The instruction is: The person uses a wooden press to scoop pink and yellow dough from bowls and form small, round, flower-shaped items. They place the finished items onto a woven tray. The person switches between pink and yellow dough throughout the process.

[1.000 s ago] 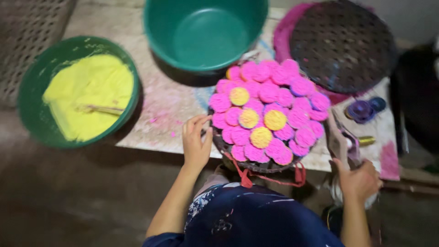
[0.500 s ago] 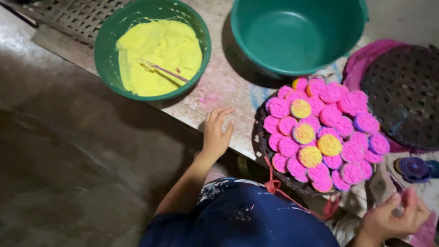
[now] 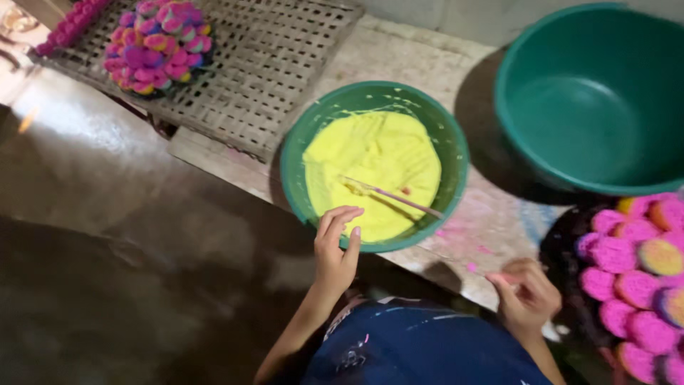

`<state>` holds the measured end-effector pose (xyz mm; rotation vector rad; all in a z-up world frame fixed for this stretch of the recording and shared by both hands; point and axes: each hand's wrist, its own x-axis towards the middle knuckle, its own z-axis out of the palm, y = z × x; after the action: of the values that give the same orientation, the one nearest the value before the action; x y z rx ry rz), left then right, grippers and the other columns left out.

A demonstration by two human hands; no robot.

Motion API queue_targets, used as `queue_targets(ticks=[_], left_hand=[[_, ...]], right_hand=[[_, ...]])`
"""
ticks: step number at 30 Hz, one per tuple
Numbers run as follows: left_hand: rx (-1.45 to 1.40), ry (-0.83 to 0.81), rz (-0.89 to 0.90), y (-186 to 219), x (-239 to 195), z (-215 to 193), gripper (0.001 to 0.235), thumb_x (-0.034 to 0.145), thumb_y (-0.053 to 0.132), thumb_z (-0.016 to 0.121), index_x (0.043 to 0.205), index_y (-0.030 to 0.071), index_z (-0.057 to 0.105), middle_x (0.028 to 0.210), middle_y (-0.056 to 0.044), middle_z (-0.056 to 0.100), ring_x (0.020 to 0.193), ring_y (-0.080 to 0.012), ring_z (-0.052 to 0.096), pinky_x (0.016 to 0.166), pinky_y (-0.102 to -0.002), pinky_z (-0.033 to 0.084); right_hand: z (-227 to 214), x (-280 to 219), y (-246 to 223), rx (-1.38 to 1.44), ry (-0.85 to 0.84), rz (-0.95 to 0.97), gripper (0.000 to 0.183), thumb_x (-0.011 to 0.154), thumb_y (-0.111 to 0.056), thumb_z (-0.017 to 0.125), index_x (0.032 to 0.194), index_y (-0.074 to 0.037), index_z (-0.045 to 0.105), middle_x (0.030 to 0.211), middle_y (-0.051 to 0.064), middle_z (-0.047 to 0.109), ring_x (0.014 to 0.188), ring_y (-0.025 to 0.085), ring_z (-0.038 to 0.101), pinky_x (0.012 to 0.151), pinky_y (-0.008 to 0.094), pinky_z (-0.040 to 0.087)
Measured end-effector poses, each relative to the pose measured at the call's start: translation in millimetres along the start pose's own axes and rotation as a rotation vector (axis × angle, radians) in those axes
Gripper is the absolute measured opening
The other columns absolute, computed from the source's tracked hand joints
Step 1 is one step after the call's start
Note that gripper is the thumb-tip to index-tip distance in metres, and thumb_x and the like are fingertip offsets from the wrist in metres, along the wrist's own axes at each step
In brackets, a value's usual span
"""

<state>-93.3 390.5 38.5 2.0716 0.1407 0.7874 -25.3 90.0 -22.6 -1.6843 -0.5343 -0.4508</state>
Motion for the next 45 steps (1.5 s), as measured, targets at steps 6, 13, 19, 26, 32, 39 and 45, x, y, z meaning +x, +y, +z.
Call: queue_targets(ticks=[6,13,19,26,32,39,45], left_hand=[[-0.047,-0.009,-0.061,-39.9,24.3,-58.1,0.023,0.098,0.008,0.06,0.119,0.003,0.069,0.12,-0.014,0.067,0.111,-0.0295,0.067,0.095,-0.036,0.052],[-0.058,-0.029,-0.131,-84.9,21.2,-67.6,0.026,0.097,0.008,0.06,0.121,0.003,0.069,0.124,-0.014,0.066,0.111,-0.0274,0.066,0.098,-0.037,0.051],[-0.017,0.096,-0.281,-149.2,27.4,-80.3,0.058,0.092,0.01,0.068,0.145,0.003,0.044,0.147,-0.016,0.049,0.132,-0.0311,0.047,0.109,-0.041,0.038],[-0.669,-0.011,-0.673,-209.9,44.9,-47.6,0.067,0.092,0.013,0.069,0.152,0.006,0.041,0.15,-0.01,0.051,0.136,-0.0204,0.047,0.113,-0.036,0.035],[-0.839,0.023,-0.723,-224.3,100.5,-42.1,0.051,0.096,0.011,0.063,0.146,0.005,0.051,0.134,-0.008,0.063,0.119,-0.0193,0.06,0.102,-0.035,0.048],[-0.886,0.058,-0.674,-240.6,110.3,-20.3,0.039,0.102,0.011,0.058,0.141,0.004,0.055,0.127,-0.007,0.065,0.113,-0.0163,0.061,0.098,-0.031,0.049],[-0.814,-0.081,-0.528,-251.9,93.8,-5.7,0.043,0.106,0.021,0.057,0.145,0.006,0.05,0.132,-0.008,0.059,0.118,-0.0161,0.055,0.102,-0.032,0.046]], right_hand=[[98.6,26.1,-23.0,-0.024,-0.241,-0.056,0.012,0.078,-0.004,0.079,0.078,0.0,0.068,0.076,0.009,0.065,0.071,0.019,0.064,0.064,0.03,0.049],[94.8,50.5,51.8,0.544,0.341,0.449,0.044,0.106,-0.02,0.074,0.138,0.004,0.057,0.111,0.012,0.059,0.099,0.021,0.055,0.086,0.033,0.046],[27.4,151.6,171.9,0.824,0.751,1.112,0.077,0.09,-0.058,0.063,0.139,-0.006,0.036,0.133,0.021,0.048,0.119,0.037,0.055,0.09,0.055,0.05],[11.5,179.2,184.8,0.945,0.698,0.93,0.048,0.092,-0.034,0.059,0.126,0.0,0.048,0.117,0.017,0.057,0.103,0.033,0.06,0.082,0.05,0.052],[9.1,164.7,162.0,1.054,0.559,0.81,0.027,0.094,-0.013,0.055,0.114,0.004,0.059,0.102,0.014,0.065,0.088,0.03,0.065,0.075,0.046,0.054],[38.9,196.4,113.8,1.1,0.212,0.662,0.009,0.104,-0.007,0.058,0.096,-0.003,0.058,0.075,0.003,0.053,0.064,0.017,0.05,0.061,0.036,0.045],[171.0,243.9,51.4,1.13,0.082,0.827,0.02,0.1,-0.014,0.055,0.082,-0.006,0.052,0.058,0.003,0.045,0.057,0.026,0.053,0.074,0.048,0.056]])
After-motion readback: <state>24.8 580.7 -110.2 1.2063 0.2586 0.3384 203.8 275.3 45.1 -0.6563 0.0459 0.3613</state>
